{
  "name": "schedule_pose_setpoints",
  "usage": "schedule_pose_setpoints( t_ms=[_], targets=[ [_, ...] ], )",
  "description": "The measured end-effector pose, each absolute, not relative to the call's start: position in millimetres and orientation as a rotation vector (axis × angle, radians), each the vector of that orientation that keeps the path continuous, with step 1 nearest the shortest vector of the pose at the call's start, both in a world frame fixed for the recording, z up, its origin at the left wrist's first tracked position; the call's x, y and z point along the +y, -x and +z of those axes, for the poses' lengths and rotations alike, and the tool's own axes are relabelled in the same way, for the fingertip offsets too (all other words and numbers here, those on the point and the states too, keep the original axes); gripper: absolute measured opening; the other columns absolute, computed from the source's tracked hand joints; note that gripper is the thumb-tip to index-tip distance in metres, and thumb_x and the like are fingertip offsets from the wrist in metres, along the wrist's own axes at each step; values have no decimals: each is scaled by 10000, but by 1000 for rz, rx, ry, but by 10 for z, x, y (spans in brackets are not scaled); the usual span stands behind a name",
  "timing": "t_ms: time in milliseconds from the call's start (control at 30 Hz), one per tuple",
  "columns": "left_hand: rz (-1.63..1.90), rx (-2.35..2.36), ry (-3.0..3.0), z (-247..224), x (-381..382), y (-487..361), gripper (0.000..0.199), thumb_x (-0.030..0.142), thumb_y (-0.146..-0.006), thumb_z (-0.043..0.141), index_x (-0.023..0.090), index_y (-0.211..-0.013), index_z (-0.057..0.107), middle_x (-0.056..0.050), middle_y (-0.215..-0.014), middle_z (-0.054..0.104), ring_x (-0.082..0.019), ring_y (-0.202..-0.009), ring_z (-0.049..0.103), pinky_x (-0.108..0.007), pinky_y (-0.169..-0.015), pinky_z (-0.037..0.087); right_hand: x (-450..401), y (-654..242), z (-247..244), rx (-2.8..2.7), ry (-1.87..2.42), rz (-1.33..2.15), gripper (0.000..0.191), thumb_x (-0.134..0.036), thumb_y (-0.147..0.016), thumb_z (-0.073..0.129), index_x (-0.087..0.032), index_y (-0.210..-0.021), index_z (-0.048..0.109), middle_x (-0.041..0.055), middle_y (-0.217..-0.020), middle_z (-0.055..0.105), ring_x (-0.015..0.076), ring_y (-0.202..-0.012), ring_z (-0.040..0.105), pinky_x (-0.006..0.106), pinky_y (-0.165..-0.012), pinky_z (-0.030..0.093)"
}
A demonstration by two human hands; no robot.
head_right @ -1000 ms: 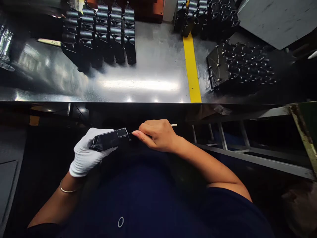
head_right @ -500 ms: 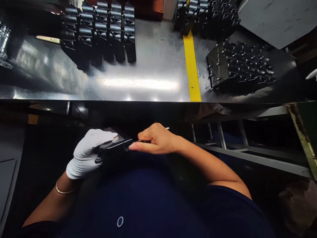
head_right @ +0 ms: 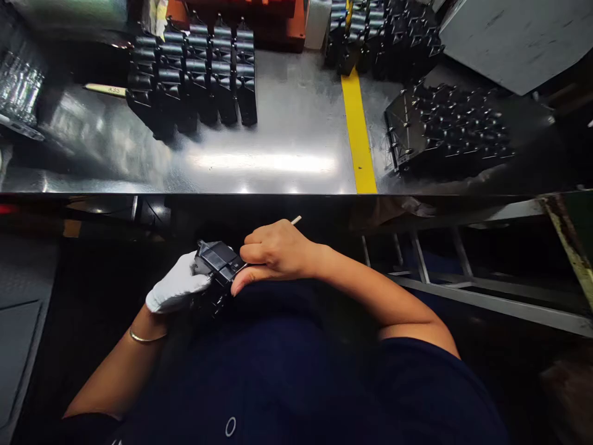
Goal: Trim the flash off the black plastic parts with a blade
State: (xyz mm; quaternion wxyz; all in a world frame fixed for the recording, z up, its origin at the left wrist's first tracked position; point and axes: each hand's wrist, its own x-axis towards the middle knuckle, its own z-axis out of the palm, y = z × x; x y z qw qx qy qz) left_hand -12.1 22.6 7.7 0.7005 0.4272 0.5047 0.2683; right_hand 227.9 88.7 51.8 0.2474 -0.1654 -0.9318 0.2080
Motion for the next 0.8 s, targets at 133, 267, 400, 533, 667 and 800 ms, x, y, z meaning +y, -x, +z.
schedule_pose_setpoints(
  t_ms=[133,267,400,533,667,800],
  targets=[
    [569,1134,-937,117,249,150,622,491,-501,878,115,-957,680,-39,-802,673,-181,-721,565,-291,-686,483,880,-2277,505,-2521,465,556,627,-745,-857,413,-169,-621,491,-36,-580,416,77,-533,370,242,-496,174],
    [526,1139,-957,171,294,197,544,426,-492,886,127,-904,697,-17,-754,665,-167,-683,552,-278,-662,480,871,-2268,491,-2575,423,620,637,-735,-867,414,-174,-566,431,-41,-552,370,76,-516,340,250,-494,159],
    [584,1134,-958,163,310,217,506,399,-498,886,132,-887,702,-11,-742,662,-151,-668,538,-255,-641,469,869,-2247,472,-2548,457,636,637,-733,-880,390,-174,-581,451,-40,-559,373,75,-517,345,245,-495,170],
    [628,1130,-944,114,295,189,546,459,-497,889,118,-885,713,-29,-734,662,-155,-666,539,-253,-629,469,879,-2228,463,-2497,473,564,624,-710,-890,406,-173,-575,450,-41,-558,375,72,-512,342,247,-493,174],
    [693,1096,-904,76,262,130,653,567,-513,867,106,-952,722,-55,-757,675,-171,-685,557,-258,-630,475,881,-2210,460,-2407,486,456,608,-676,-907,428,-171,-570,459,-43,-547,377,71,-501,331,248,-487,187],
    [708,1053,-909,52,241,91,655,614,-547,840,101,-934,717,-66,-758,676,-169,-670,558,-261,-622,469,885,-2203,463,-2373,523,385,621,-705,-900,396,-170,-598,490,-44,-552,385,72,-503,339,240,-486,202]
  ],
)
